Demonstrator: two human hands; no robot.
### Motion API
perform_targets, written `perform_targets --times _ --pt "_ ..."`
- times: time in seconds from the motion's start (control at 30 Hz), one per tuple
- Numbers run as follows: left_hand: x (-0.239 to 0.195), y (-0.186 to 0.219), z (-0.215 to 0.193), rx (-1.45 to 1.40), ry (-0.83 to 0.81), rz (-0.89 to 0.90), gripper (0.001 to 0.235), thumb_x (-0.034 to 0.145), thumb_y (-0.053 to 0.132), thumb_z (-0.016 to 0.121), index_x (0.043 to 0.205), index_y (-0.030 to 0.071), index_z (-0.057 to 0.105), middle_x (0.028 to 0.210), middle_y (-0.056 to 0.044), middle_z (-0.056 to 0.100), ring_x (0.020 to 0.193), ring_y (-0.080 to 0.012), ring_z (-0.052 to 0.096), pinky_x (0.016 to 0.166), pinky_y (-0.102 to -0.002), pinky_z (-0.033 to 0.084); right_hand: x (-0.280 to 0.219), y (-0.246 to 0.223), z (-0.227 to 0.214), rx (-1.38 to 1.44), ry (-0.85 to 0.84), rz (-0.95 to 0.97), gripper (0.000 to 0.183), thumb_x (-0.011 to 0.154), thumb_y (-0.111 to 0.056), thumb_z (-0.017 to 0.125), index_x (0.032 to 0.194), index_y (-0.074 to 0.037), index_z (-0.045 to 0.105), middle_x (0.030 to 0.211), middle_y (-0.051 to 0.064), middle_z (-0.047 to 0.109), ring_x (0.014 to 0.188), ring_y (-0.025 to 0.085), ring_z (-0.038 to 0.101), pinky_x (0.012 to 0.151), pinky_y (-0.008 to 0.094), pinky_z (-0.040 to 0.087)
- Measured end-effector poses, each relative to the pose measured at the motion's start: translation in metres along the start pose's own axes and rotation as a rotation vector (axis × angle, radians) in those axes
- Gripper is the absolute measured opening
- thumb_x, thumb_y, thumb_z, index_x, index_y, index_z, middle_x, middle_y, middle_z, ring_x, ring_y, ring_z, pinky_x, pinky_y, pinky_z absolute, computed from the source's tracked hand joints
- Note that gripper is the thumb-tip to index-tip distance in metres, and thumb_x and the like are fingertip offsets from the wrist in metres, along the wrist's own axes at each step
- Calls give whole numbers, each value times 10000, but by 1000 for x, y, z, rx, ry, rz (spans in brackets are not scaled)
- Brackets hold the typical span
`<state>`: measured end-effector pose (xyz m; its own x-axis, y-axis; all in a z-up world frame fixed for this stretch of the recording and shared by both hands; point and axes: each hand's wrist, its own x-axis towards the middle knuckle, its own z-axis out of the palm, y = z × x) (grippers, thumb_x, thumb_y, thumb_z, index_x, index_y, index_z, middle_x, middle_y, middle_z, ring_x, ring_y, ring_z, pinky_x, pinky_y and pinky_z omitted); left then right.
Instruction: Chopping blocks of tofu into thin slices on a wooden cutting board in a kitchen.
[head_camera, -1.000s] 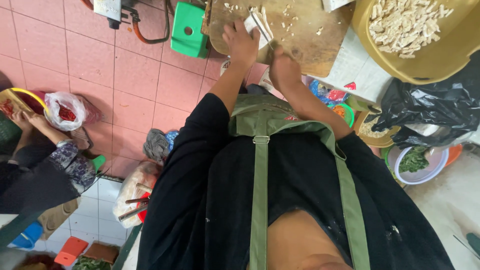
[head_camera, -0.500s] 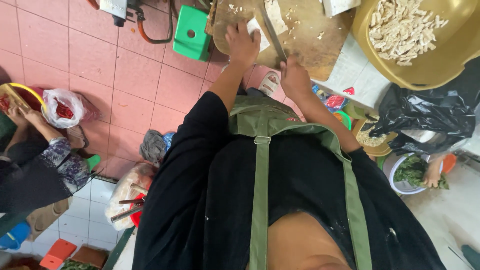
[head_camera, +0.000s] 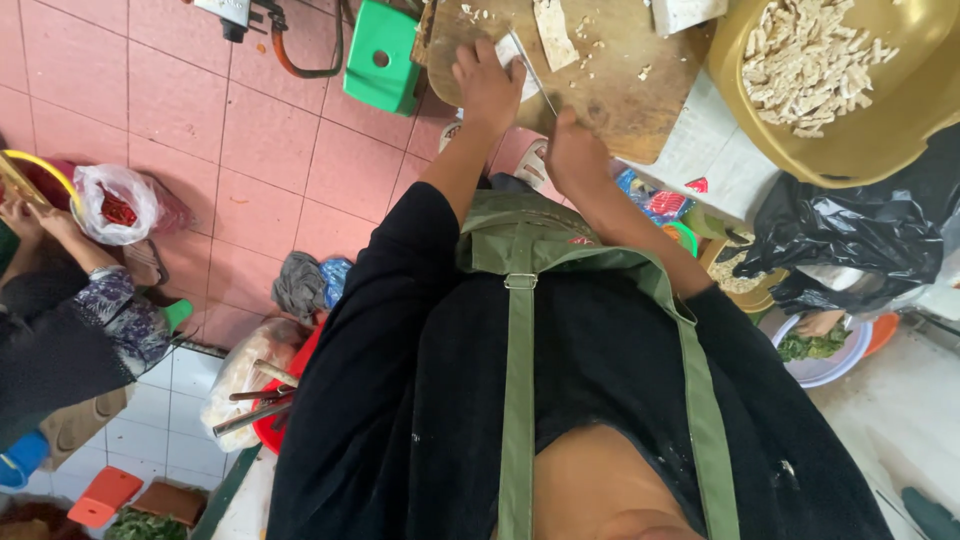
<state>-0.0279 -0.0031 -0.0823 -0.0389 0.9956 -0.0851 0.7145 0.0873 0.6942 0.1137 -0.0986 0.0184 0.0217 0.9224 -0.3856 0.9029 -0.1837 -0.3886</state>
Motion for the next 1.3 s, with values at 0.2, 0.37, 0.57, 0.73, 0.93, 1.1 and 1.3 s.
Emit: perform_targets --times 0.2,0.37,0.57,0.73,0.93,1.1,1.3 --pt "-5 8 -2 -15 -22 -35 533 928 348 679 1290 14 475 1256 -263 457 1121 -461 460 1003 -543 389 5 0 9 43 75 -10 250 1063 -218 506 1108 27 486 860 315 695 789 515 687 713 597 540" --pt "-1 2 3 -30 20 -20 516 929 341 683 1277 18 481 1256 -262 459 1143 -468 459 1017 -552 393 -33 13 1 113 51 -9 295 1033 -189 511 1230 31 506 926 340 686 851 542 667 750 625 506" --pt "-1 -7 0 -78 7 -1 509 913 299 675 1305 24 501 1248 -262 474 1133 -468 469 1020 -553 396 -26 33 9 150 128 -62 236 1085 -226 547 1105 9 528 921 327 686 853 542 657 750 620 509" --pt "-4 -7 4 -108 23 32 531 893 296 698 1286 9 485 1243 -267 472 1128 -472 466 1006 -556 396 -32 10 -16 86 81 -57 267 1080 -238 534 1094 27 499 863 321 687 796 537 658 720 619 514" --pt "-4 -2 -5 -88 -7 -2 526 909 291 710 1268 11 447 1248 -272 456 1136 -475 461 1007 -555 396 -25 5 -2 68 69 -50 276 1072 -244 532 1090 28 490 877 313 692 797 524 676 712 610 524" --pt "-3 -1 -3 -71 0 3 557 883 276 712 1280 -1 436 1245 -281 452 1109 -480 461 978 -561 391 8 -14 0 42 47 -20 286 963 -210 570 1106 26 494 904 312 695 823 514 686 721 603 527" --pt "-2 0 -5 -82 37 8 535 897 273 708 1298 19 462 1246 -260 476 1127 -468 467 1014 -545 399 -14 -15 -9 99 36 7 257 1042 -191 519 1206 7 519 922 319 694 857 526 676 748 608 519"
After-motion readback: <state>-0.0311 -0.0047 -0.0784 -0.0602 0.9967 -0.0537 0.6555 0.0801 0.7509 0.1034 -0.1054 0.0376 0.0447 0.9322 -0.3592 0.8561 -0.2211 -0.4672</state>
